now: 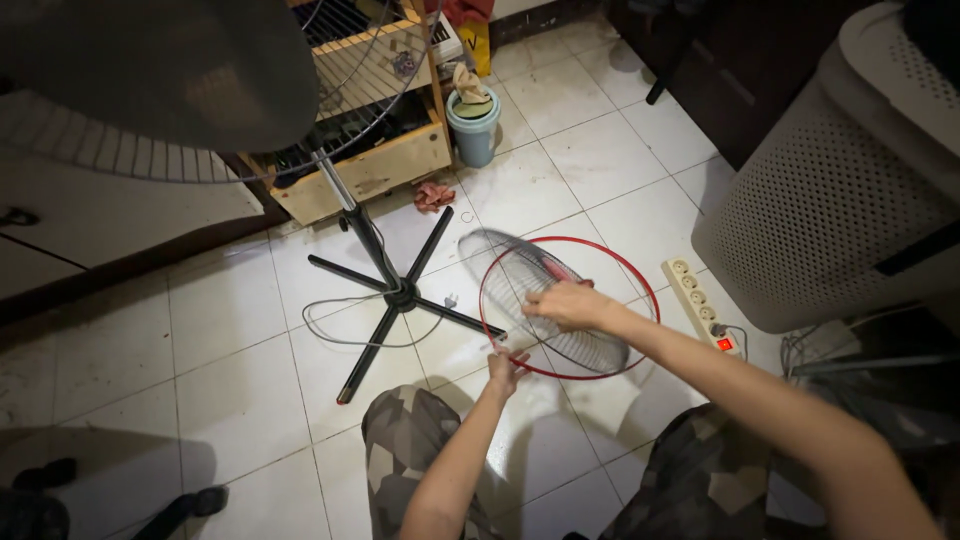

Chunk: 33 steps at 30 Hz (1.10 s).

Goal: The person disassembles a standing electric fan, unscrewing and removing the front grille, then detaching the blade cap, fan blades, and rear grille, and sets the parts on the floor. They then reattach the rear grille and blades and use a screwdriver to tighten the blade cap.

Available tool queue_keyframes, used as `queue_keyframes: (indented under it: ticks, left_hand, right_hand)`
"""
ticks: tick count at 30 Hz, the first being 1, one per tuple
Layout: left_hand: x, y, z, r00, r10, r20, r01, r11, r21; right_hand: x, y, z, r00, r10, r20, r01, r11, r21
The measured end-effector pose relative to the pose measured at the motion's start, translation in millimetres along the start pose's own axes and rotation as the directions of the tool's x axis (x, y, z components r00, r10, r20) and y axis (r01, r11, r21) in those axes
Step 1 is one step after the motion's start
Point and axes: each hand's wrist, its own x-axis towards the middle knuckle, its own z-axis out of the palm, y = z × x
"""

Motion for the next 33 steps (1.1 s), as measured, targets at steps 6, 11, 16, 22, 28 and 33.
queue_keyframes:
  ticks: [6,11,16,22,28,33]
  left_hand:
    - [29,-3,-29,0.995,0.052,0.08,-0.038,0.984,-0.173]
    - [44,-13,-36,0.996,0.005,0.093,0.017,0.972,-0.233]
    - [46,-23,-24,0.979,-0.046,0.2,0.089,0.974,-0.208]
    - [54,-29,3,0.989,-0.05,0.136,0.058,0.997,-0.057]
    - [78,-33,16,0.995,-0.058,0.087,0.059,0.998,-0.015]
    - [97,-42,20,0.993,-0.083,0.085,0.074,0.991,0.108]
  right_hand:
    - [-5,10,69,0.967,-0.251,0.049,0.254,0.927,-0.275]
    - [-25,19,107,0.957,-0.258,0.136,0.29,0.892,-0.347]
    - [-20,20,120,0.961,-0.265,0.078,0.276,0.929,-0.247]
    - [-6,15,125,0.993,-0.12,0.012,0.119,0.96,-0.255]
    - [-13,21,123,0.996,0.052,0.072,-0.032,0.964,-0.266]
    - [-43,36,130,0.903,0.427,-0.046,-0.424,0.904,0.058]
